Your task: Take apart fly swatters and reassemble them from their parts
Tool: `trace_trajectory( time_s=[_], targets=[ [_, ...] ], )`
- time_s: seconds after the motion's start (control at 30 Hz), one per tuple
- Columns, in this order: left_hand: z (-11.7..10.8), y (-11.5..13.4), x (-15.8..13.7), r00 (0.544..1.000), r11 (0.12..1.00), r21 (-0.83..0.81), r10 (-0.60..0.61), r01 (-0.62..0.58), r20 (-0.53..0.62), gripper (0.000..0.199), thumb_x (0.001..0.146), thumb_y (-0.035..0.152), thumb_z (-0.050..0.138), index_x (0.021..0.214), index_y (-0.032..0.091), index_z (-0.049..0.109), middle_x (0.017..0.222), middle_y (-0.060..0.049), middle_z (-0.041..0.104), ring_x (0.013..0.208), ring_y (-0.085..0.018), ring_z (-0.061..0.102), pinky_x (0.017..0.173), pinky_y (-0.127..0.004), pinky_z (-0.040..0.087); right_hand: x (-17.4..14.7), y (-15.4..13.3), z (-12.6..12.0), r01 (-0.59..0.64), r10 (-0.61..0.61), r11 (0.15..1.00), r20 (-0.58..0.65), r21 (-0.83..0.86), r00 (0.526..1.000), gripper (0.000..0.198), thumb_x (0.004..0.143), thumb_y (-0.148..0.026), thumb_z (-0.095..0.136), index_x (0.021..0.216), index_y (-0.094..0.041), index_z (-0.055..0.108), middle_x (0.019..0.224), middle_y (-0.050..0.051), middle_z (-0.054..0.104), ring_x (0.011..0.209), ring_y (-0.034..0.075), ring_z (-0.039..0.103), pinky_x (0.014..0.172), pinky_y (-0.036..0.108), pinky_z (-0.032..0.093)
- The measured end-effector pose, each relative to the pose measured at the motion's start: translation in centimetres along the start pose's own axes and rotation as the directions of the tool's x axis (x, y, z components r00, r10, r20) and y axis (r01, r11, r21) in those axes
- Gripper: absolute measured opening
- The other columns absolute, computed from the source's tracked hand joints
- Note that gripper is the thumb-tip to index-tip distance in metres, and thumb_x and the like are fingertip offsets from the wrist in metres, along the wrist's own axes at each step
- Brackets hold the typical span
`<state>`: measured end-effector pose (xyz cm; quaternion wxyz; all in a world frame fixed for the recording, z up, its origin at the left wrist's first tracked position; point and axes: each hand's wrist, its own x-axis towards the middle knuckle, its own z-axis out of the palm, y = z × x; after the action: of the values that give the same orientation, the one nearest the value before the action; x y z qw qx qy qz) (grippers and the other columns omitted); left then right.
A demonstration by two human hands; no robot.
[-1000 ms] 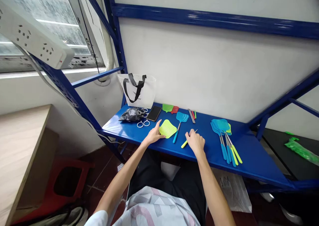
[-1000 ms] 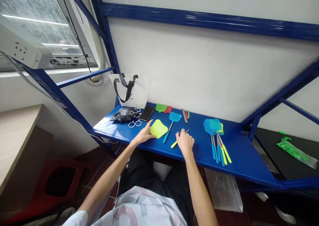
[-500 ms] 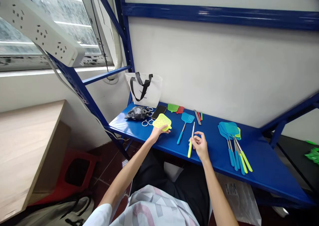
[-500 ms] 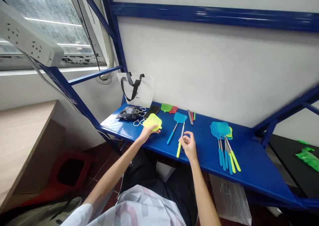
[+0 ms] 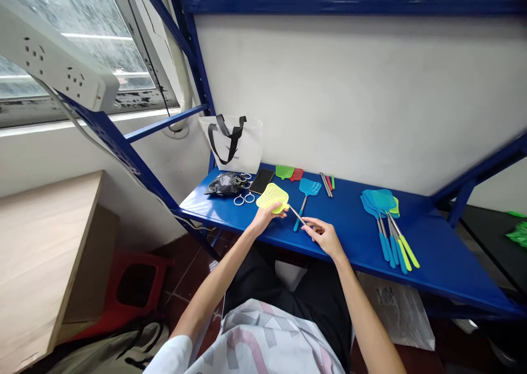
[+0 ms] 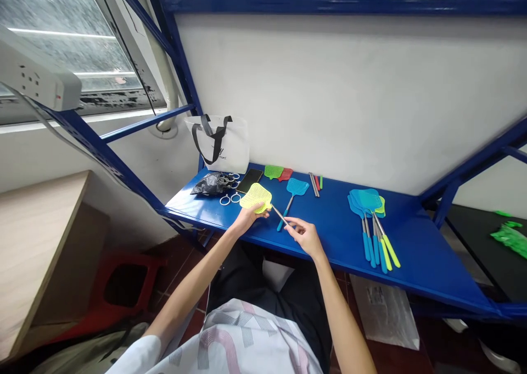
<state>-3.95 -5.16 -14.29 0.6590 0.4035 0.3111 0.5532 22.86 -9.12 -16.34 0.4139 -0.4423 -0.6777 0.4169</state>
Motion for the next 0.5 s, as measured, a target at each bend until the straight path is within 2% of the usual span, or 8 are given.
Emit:
trace_trajectory(
  time_s=[0.13, 0.3, 0.5],
  targets=[
    [0.0, 0.1, -0.1, 1.0, 1.0, -0.01, -0.011, 0.011, -0.007, 0.04, 0.087, 0.038, 0.086, 0.116, 0.012, 0.077, 0.098, -0.014, 0.081, 0.077, -0.022, 0.075, 0.075, -0.036, 0.062, -0.1, -0.3, 0.0, 0.019, -0.019, 0.999, -0.001, -0.035, 1.0, 0.044, 0.097, -0.054, 0.076, 0.13, -0.025, 0.083, 0.099, 0.007, 0.084, 0.06, 0.016, 0.064, 0.054, 0.028, 0.054],
    [-0.2, 0.2, -0.1, 1.0, 0.996, -0.084, -0.012, 0.01, -0.025, 0.05, 0.087, 0.039, 0.088, 0.124, 0.01, 0.073, 0.1, -0.014, 0.079, 0.077, -0.02, 0.073, 0.075, -0.034, 0.059, -0.2, -0.9, 0.0, 0.036, -0.036, 0.998, -0.001, -0.047, 0.999, 0.045, 0.097, -0.055, 0.076, 0.129, -0.025, 0.083, 0.096, 0.007, 0.084, 0.061, 0.016, 0.064, 0.055, 0.028, 0.053],
    [-0.2, 0.2, -0.1, 1.0, 0.997, -0.074, -0.008, 0.007, -0.023, 0.052, 0.087, 0.041, 0.088, 0.124, 0.009, 0.072, 0.098, -0.013, 0.078, 0.077, -0.02, 0.073, 0.073, -0.034, 0.057, -0.2, -1.2, 0.2, 0.074, -0.075, 0.993, -0.013, -0.093, 0.997, 0.044, 0.096, -0.055, 0.077, 0.125, -0.024, 0.086, 0.089, 0.006, 0.083, 0.056, 0.014, 0.057, 0.053, 0.027, 0.049]
  ],
)
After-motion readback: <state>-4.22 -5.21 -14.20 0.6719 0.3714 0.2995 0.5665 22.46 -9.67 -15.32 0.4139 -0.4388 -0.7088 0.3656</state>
